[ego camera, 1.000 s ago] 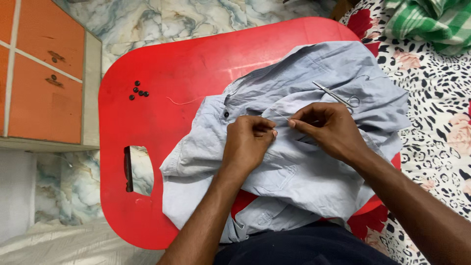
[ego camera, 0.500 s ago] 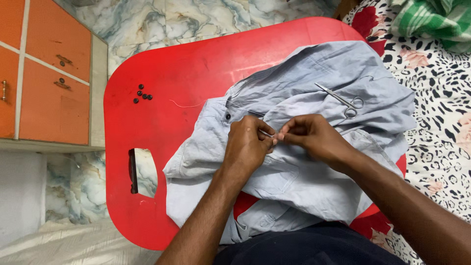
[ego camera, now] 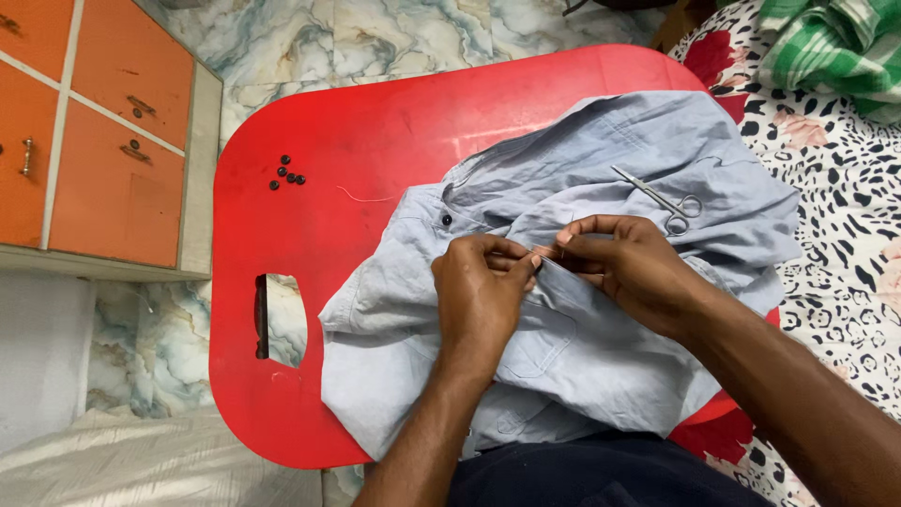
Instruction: The person sews a black button onto a light blue shirt using a needle and thread. They repeatedly pass the needle through the button and fabric, pull the thread tight, and adjust the shirt as needed.
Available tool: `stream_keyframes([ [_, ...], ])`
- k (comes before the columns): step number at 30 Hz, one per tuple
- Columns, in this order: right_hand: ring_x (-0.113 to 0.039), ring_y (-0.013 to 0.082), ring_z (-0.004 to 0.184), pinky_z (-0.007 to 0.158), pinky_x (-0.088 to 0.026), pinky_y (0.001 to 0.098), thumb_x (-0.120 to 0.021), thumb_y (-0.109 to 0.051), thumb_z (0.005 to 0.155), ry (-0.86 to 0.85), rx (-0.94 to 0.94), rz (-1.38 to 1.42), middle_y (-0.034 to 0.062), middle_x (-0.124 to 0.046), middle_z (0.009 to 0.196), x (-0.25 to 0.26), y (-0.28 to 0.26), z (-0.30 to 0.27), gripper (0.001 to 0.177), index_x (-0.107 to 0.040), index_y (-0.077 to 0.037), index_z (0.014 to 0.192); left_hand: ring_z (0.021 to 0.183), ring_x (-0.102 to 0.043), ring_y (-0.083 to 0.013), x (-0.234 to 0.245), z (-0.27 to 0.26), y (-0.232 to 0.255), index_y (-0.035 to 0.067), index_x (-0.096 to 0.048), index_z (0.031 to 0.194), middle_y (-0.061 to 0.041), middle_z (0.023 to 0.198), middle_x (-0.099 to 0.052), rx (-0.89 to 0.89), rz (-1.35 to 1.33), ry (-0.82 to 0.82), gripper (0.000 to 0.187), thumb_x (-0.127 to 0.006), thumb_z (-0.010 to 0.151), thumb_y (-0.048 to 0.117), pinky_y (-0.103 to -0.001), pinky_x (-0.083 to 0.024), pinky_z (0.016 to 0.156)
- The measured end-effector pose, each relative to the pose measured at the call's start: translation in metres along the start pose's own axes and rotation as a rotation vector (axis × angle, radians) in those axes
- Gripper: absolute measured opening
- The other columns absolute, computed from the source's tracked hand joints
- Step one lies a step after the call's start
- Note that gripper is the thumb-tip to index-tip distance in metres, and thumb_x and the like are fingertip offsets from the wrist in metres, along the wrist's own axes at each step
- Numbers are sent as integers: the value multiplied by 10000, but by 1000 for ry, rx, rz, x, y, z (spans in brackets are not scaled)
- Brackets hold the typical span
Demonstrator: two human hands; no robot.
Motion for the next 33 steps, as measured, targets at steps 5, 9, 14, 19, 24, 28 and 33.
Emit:
stream_keyframes([
  [5,-751,183,982,870,-608,315,-656,-53,916,77,125,-170,108,-765,1018,-12,-15,-17,83,-642,-7,984,646,-778,-122,1,-5,-10,-32,-772,861,-106,730,-788,161,-142,51,139,-825,801,81,-224,-591,578],
  [9,-763,166,959,844,-643,304,-679,-102,922,104,318,-421,105,-764,995,-31,-30,-39,121,-645,3,970,708,-776,-160,-4,-6,-23,-76,-757,962,-157,831,-798,202,-432,48,182,-790,810,18,-248,-619,651],
  [14,-780,173,898,777,-634,322,-656,-169,954,214,391,-690,114,-788,940,-48,-38,-62,152,-637,-34,1022,872,-771,-225,-12,-13,-32,-141,-676,1142,-224,1009,-780,267,-807,57,326,-739,853,-3,-281,-650,811],
  [19,-772,232,985,898,-631,359,-578,-135,987,106,299,-240,196,-784,1019,-49,-36,-60,133,-577,-18,1050,941,-761,-221,-10,-31,-28,-119,-666,1211,-203,1067,-774,317,-900,90,411,-759,823,-21,-290,-621,870],
  [24,-763,271,1056,982,-622,405,-572,-106,982,66,180,3,239,-760,1142,-40,-33,-55,133,-597,22,1007,943,-767,-205,-4,-38,-19,-93,-688,1196,-196,1071,-779,267,-884,149,374,-742,843,20,-281,-633,859],
  [28,-777,263,1024,906,-610,393,-646,-113,932,81,204,-74,219,-771,1105,-39,-39,-54,165,-665,18,1032,887,-755,-201,-2,-38,-14,-86,-705,1178,-203,1039,-779,238,-831,203,343,-742,860,38,-281,-632,820],
  [33,-776,247,810,707,-638,353,-787,-146,854,326,366,-667,166,-812,949,-26,-58,-62,231,-789,-45,1062,855,-767,-169,-1,-38,-5,-85,-709,1171,-168,983,-793,147,-720,218,347,-742,847,33,-261,-627,791],
])
Point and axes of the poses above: each hand's wrist, its own z-axis towards the middle knuckle, its own x-axis out of the back of the hand, y = z × x, the point moved 4 cm from there along z, towards the middle knuckle
